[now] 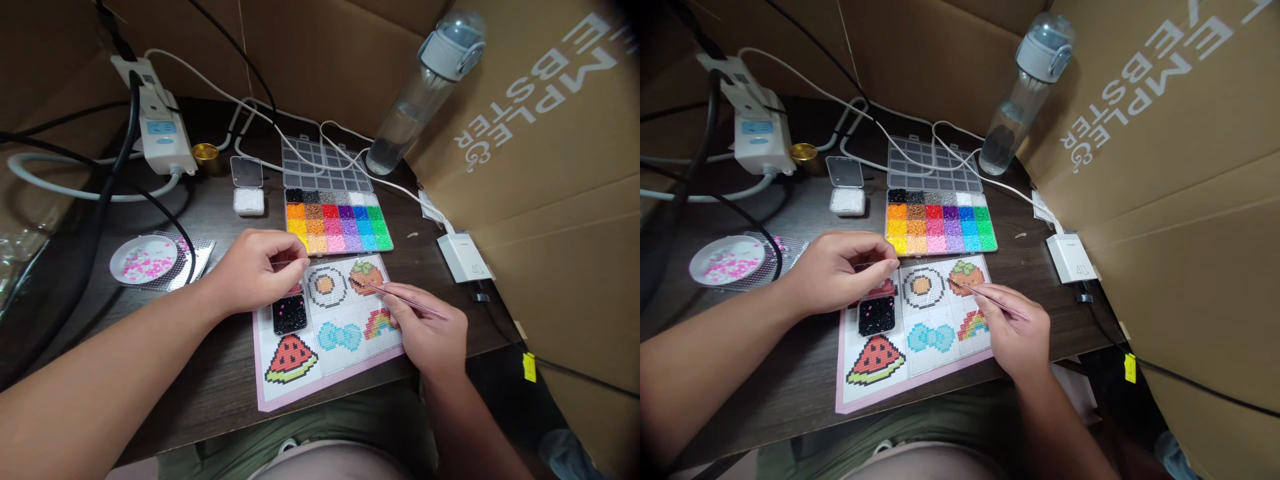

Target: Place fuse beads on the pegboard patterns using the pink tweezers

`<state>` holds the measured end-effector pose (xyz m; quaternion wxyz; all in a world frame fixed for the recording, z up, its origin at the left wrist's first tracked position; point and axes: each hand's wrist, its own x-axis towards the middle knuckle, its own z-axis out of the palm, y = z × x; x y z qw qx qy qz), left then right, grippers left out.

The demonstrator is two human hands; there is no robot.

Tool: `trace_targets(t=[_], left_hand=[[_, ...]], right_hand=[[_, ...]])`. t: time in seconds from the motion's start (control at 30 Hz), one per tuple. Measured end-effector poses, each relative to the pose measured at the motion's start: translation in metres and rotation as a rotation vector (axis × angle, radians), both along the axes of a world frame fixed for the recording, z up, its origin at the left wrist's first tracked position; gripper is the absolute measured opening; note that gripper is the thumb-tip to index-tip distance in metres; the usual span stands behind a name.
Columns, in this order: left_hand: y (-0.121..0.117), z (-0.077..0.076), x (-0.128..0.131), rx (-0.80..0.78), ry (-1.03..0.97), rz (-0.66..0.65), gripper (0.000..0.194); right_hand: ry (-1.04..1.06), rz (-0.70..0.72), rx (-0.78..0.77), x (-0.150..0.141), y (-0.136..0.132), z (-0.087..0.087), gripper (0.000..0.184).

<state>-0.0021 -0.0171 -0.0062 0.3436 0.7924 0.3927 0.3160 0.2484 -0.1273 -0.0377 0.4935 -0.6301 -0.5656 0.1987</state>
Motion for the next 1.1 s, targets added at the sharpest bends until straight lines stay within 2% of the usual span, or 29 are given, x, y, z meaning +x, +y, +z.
trace_targets(t=[1.1], left_hand=[[0.0007,-0.0005,-0.0001,0.001,0.021,0.009,0.016]], right_hand=[[0.043,-0.017,0.013,0.0011,-0.0003,-0.0021,0.012]])
